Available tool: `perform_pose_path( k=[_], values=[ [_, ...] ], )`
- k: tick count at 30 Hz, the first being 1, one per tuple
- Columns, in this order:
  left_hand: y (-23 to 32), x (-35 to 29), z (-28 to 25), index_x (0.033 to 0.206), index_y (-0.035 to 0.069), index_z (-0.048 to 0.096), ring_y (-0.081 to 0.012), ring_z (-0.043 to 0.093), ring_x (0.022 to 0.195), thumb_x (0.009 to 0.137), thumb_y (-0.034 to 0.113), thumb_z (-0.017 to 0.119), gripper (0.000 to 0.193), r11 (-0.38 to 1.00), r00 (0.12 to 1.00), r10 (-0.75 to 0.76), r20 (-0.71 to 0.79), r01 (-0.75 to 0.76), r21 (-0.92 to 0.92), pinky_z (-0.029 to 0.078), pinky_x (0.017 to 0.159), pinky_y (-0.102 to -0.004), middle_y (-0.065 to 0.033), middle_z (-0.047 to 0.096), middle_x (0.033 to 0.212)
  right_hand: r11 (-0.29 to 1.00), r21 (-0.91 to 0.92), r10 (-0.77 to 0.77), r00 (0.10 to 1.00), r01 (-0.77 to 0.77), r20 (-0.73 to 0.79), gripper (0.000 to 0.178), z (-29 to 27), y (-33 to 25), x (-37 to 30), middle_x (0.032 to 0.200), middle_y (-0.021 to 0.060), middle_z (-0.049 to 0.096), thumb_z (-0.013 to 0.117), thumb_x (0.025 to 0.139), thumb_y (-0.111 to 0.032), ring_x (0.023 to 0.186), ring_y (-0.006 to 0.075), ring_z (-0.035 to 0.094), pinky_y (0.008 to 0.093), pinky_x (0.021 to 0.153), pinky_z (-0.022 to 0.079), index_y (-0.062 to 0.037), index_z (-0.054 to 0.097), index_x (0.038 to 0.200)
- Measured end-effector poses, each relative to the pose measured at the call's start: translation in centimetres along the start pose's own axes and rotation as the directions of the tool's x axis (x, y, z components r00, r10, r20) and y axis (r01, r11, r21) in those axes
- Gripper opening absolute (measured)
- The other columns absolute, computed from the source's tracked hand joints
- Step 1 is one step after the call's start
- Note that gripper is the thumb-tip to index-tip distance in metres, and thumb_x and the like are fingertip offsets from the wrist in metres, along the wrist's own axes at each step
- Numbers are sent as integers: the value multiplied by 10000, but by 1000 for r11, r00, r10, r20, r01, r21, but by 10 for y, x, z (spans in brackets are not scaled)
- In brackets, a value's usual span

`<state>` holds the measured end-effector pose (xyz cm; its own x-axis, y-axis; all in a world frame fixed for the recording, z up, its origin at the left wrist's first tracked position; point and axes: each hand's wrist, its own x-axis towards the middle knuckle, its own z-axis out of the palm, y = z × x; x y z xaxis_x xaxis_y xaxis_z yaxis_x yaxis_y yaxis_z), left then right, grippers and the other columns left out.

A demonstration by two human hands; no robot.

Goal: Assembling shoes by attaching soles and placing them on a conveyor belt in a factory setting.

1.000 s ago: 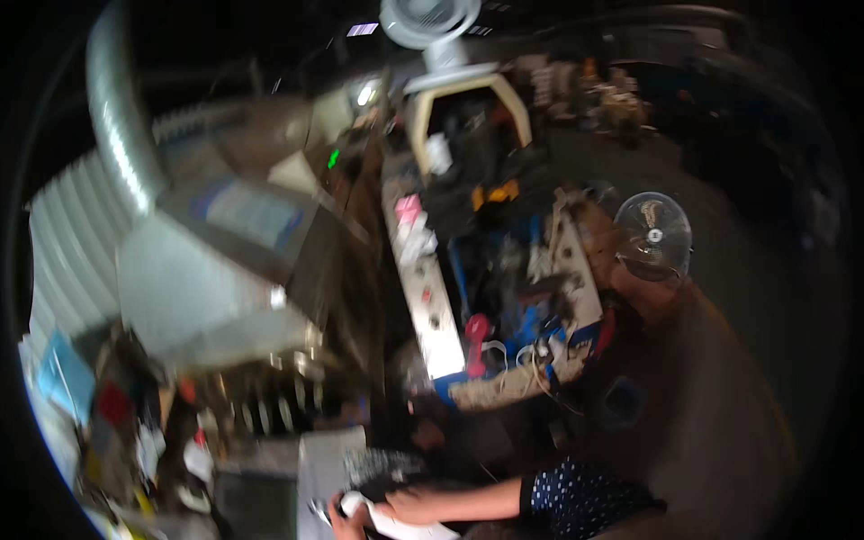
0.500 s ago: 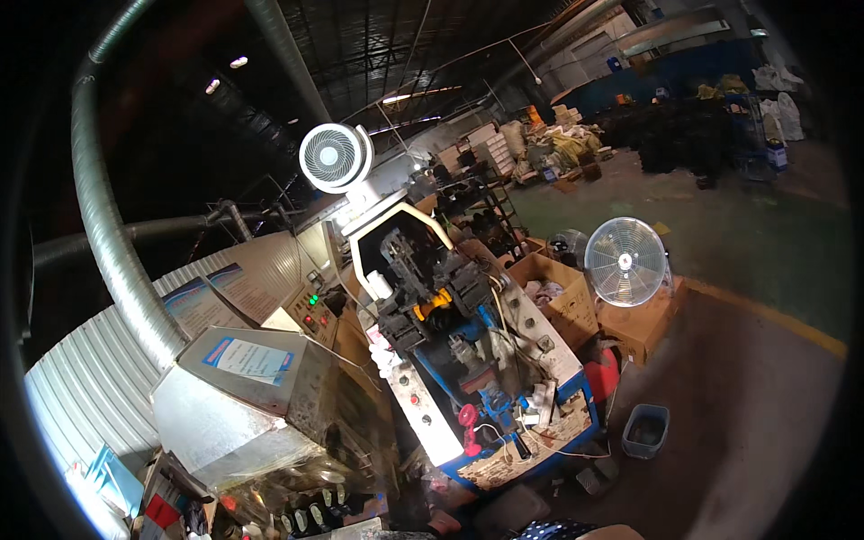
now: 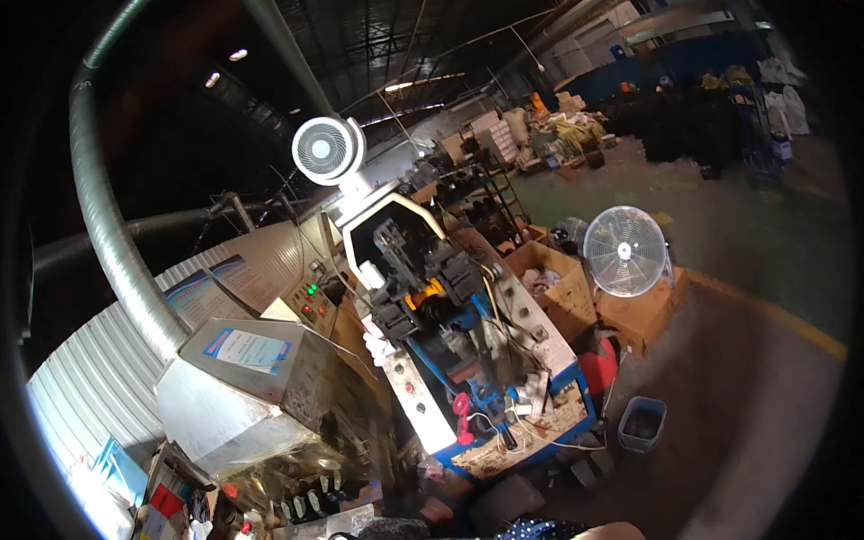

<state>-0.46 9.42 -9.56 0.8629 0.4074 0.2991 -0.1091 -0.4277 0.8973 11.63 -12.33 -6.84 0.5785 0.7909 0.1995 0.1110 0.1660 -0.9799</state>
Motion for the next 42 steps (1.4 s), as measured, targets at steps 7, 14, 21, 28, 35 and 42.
perform_pose_path(
  k=[7, 14, 21, 28, 35, 42],
  values=[
    [-14, 18, -7, 1353, 11, 490, -296, 491, 1242, 963, 251, 476, 458, 1000, 999, -10, 30, 10, 9, 345, 1079, -373, -180, 506, 1358, 983, 186, 22, 994, -2, -109, 493, 5, -24, 16, 1280, 163, 582, 479, 980, -367, 1182, 281, 534, 380, 1019, 405, -1, 540, 1305],
    [-35, 26, -2, 1363, 17, 493, -298, 479, 1266, 993, 284, 441, 460, 999, 998, -45, 36, 46, -6, 327, 1098, -370, -181, 492, 1388, 937, 350, 82, 980, -14, -182, 463, 12, -38, 30, 1290, 145, 579, 502, 981, -341, 1188, 251, 527, 355, 1019, 401, -9, 548, 1299],
    [-73, 0, -14, 1374, 22, 496, -301, 466, 1291, 1023, 318, 406, 467, 986, 981, -159, -110, 151, -77, 309, 1117, -367, -181, 479, 1419, 877, 461, 200, 976, -137, -90, 434, 52, -39, 65, 1299, 127, 576, 525, 981, -316, 1193, 222, 520, 330, 1019, 397, -17, 556, 1294],
    [-2, -41, -13, 1355, 1, 504, -257, 443, 1315, 1021, 275, 455, 434, 978, 985, -168, -36, 172, 117, 344, 1095, -340, -159, 476, 1431, 793, 441, 455, 890, -421, 32, 406, 78, 8, 66, 1309, 109, 573, 548, 982, -290, 1199, 192, 513, 305, 1019, 393, -25, 564, 1289],
    [103, -44, -2, 1375, 7, 479, -246, 437, 1316, 1031, 279, 443, 441, 638, 982, -140, 127, 187, -746, 332, 1103, -339, -149, 471, 1430, 947, 121, 279, 948, -299, 156, 319, 85, -5, 62, 1190, 79, 626, 531, 1003, -222, 1033, 130, 568, 247, 831, 480, -45, 595, 1260],
    [34, -46, -10, 1396, 14, 451, -235, 428, 1317, 1037, 292, 436, 454, 716, 980, -194, 52, 177, -675, 321, 1110, -340, -137, 466, 1424, 939, -195, 297, 953, -282, 53, 276, 103, 10, 71, 1060, 64, 670, 536, 1000, -215, 947, 139, 589, 288, 821, 488, -45, 642, 1190]
  ],
)
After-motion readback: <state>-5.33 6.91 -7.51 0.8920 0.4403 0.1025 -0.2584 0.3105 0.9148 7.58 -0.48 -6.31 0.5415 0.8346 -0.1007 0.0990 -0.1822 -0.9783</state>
